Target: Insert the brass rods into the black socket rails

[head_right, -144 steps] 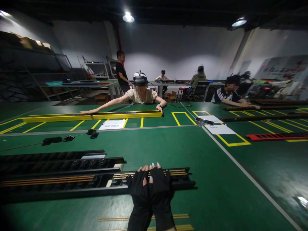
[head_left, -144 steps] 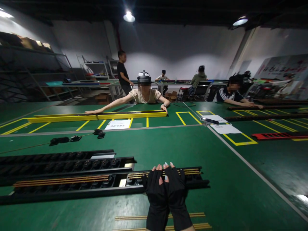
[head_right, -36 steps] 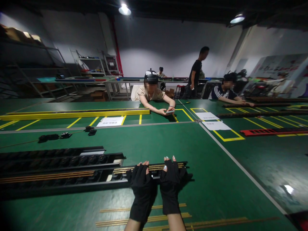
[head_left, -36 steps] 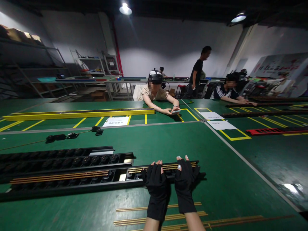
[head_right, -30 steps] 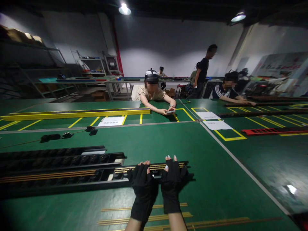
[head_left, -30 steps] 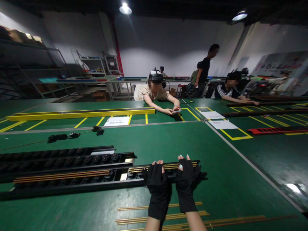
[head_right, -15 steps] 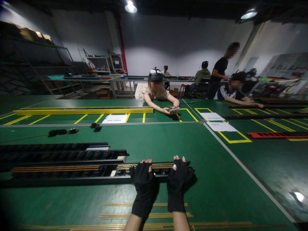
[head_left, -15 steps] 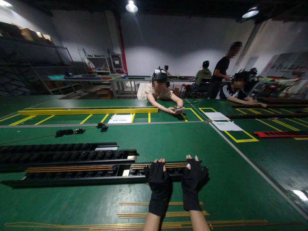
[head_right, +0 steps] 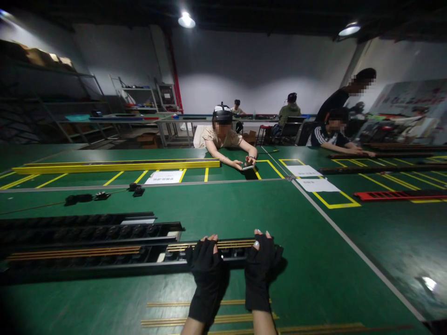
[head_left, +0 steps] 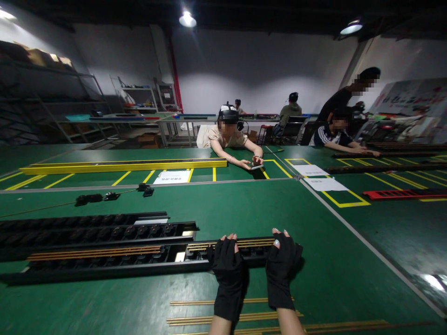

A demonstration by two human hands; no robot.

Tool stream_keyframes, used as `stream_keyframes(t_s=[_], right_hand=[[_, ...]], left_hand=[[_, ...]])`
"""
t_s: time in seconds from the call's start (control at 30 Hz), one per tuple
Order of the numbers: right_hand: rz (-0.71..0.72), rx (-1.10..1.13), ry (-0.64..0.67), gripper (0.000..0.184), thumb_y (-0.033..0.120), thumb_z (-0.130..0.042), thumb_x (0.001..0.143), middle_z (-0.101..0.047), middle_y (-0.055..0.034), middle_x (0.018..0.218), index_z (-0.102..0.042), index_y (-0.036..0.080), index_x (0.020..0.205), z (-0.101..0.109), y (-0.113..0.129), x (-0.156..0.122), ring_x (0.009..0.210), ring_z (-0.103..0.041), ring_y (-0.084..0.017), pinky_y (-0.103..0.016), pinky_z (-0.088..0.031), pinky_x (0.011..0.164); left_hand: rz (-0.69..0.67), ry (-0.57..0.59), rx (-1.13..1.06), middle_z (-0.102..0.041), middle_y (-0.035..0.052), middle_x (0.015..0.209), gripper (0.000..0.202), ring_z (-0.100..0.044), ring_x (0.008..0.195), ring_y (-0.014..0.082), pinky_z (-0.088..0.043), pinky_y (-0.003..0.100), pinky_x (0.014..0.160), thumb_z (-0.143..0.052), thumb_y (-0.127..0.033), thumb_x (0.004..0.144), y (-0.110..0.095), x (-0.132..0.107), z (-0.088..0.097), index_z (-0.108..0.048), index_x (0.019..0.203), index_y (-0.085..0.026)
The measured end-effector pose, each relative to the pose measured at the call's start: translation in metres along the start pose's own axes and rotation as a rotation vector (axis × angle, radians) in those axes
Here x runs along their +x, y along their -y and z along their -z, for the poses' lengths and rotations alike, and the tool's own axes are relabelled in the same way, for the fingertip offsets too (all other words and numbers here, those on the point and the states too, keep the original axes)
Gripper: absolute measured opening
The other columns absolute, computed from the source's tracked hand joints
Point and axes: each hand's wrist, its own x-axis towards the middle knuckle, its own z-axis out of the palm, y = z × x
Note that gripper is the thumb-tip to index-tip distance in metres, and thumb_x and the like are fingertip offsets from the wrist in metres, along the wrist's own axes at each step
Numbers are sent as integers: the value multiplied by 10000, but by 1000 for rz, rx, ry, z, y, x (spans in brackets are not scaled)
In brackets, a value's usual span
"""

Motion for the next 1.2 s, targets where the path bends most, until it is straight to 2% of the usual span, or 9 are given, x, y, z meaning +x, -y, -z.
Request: stream_keyframes(t_s=[0.2, 0.4, 0.57, 0.7, 0.8, 0.97, 1.2], right_hand=[[-19, 7, 2, 438, 349, -297, 985, -721, -122, 1110, -687, 197, 1113, 1, 1, 2, 1166, -601, -292, -494, -360, 1023], [31, 50, -14, 411, 329, -316, 986, -731, -116, 1083, -680, 180, 1101, 3, 0, 5, 1134, -622, -280, -464, -402, 987], [80, 59, -57, 433, 315, -294, 1006, -716, -139, 1157, -669, 151, 1148, 3, 10, 3, 1234, -579, -282, -527, -335, 1087], [208, 26, -69, 366, 262, -353, 997, -754, -91, 1061, -692, 168, 1100, -1, 17, 1, 1155, -637, -266, -541, -278, 1132], [212, 5, -62, 351, 247, -364, 993, -760, -75, 1049, -690, 169, 1098, -1, 19, 0, 1171, -632, -260, -546, -243, 1151], [219, 36, -39, 368, 241, -359, 984, -741, -96, 1128, -670, 150, 1156, -2, 21, -3, 1262, -578, -270, -532, -252, 1154], [269, 40, -28, 319, 193, -419, 956, -757, -80, 1077, -689, 163, 1121, -4, 26, -7, 1146, -644, -247, -507, -278, 1155]], left_hand=[[28, -14, -26, -774, 53, 995, 279, -681, 1019, 224, -292, 446, 1105, -514, -120, 909, -2, 0, -1, -711, 1082, -214], [27, -33, -33, -775, 56, 986, 274, -685, 1005, 219, -309, 440, 1097, -507, -118, 905, -1, 2, 0, -705, 1071, -211], [22, -30, -20, -777, 48, 982, 280, -680, 1008, 213, -299, 434, 1098, -523, -97, 892, -2, 3, 1, -697, 1079, -211], [32, -5, -29, -775, 49, 988, 274, -676, 1011, 214, -302, 432, 1086, -521, -103, 899, -2, 3, 1, -703, 1074, -210], [49, 14, -37, -775, 45, 995, 269, -675, 1016, 216, -304, 429, 1081, -519, -108, 906, -2, 2, 1, -704, 1072, -211], [51, 22, -46, -773, 47, 1012, 274, -673, 1038, 218, -302, 425, 1088, -512, -114, 911, -2, -1, 0, -707, 1079, -207], [28, 8, -34, -775, 42, 1011, 261, -673, 1025, 224, -310, 423, 1082, -515, -112, 912, -1, 0, 0, -706, 1068, -196]])
